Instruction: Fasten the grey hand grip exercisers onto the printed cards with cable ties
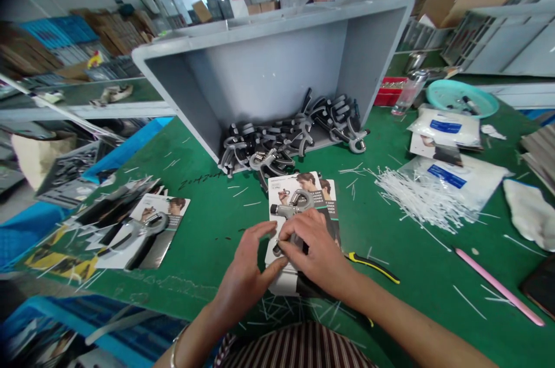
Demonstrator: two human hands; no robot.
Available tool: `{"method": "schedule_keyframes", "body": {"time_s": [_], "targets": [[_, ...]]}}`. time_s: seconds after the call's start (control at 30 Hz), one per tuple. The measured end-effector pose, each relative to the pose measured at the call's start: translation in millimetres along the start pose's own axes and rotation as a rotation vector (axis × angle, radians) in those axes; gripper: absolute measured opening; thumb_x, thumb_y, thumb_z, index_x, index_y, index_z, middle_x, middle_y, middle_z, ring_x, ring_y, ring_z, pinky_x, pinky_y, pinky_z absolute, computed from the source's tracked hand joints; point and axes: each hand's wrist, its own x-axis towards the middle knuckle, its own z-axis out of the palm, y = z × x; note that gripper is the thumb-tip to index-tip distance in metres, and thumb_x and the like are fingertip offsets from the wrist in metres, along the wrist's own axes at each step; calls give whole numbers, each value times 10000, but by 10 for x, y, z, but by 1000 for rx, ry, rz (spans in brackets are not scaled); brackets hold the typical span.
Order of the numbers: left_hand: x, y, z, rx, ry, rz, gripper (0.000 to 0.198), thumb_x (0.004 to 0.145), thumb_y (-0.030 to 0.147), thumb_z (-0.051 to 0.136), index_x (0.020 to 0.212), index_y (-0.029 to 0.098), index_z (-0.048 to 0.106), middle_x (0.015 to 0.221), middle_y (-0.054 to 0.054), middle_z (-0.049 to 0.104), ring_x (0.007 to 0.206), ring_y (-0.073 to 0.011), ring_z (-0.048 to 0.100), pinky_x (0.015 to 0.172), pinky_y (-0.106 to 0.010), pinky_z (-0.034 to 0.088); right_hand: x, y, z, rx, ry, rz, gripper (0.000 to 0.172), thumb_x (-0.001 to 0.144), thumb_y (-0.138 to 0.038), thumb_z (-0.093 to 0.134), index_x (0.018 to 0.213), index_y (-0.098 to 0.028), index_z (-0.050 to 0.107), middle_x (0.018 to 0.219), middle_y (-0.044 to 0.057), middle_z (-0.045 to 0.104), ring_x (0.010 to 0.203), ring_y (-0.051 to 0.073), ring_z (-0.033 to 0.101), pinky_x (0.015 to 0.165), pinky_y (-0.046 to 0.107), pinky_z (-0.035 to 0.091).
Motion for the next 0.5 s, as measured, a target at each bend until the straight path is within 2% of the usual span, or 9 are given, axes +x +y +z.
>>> {"method": "schedule_keyframes", "body": {"time_s": [0.13,0.23,0.3,0.37,0.4,0.43,0.5], "targets": [[-57,-134,126,30,76,54,353,885,131,604,1219,194,512,1287,-134,585,1269,-257,519,1072,-491,430,24,45,54,123,-65,-84,71,967,-202,546,933,-222,606,996,17,689,1003,194,553,926,378,395],[-62,-198,64,-4,88,63,270,903,124,571,1161,200,548,1256,-119,613,1280,-247,520,1081,-491,419,-140,150,-35,79,-91,-147,133,978,-179,514,913,-236,616,964,-3,714,968,183,570,954,394,383],[-55,-217,-43,-77,15,-14,258,910,139,563,1158,209,560,1276,-109,608,1294,-238,510,1100,-483,397,-404,288,-179,-15,21,-82,125,981,-203,500,939,-248,609,978,9,718,998,202,570,969,419,378],[-25,-232,-159,-194,-71,-136,239,922,181,553,1157,220,572,1309,-99,592,1290,-231,516,1103,-465,395,-770,474,-336,-196,210,136,97,971,-289,519,1018,-249,594,1069,58,695,1082,250,544,964,451,389],[6,-239,-202,-246,-90,-205,254,925,215,556,1178,223,569,1329,-99,581,1282,-232,524,1098,-457,399,-970,573,-394,-326,233,262,182,954,-357,536,1090,-244,581,1186,91,657,1119,281,530,974,487,381],[50,-247,-225,-279,-85,-271,299,918,258,574,1215,222,555,1351,-106,566,1274,-239,531,1094,-457,401,-1166,665,-424,-444,213,325,349,912,-453,571,1178,-228,558,1283,129,604,1149,325,515,985,535,367],[172,-256,-200,-292,-51,-370,497,865,348,653,1316,207,496,1397,-135,528,1277,-273,526,1096,-478,388,-1495,802,-394,-624,110,417,690,808,-580,629,1340,-168,482,1366,205,531,1152,408,499,926,589,405]]}}
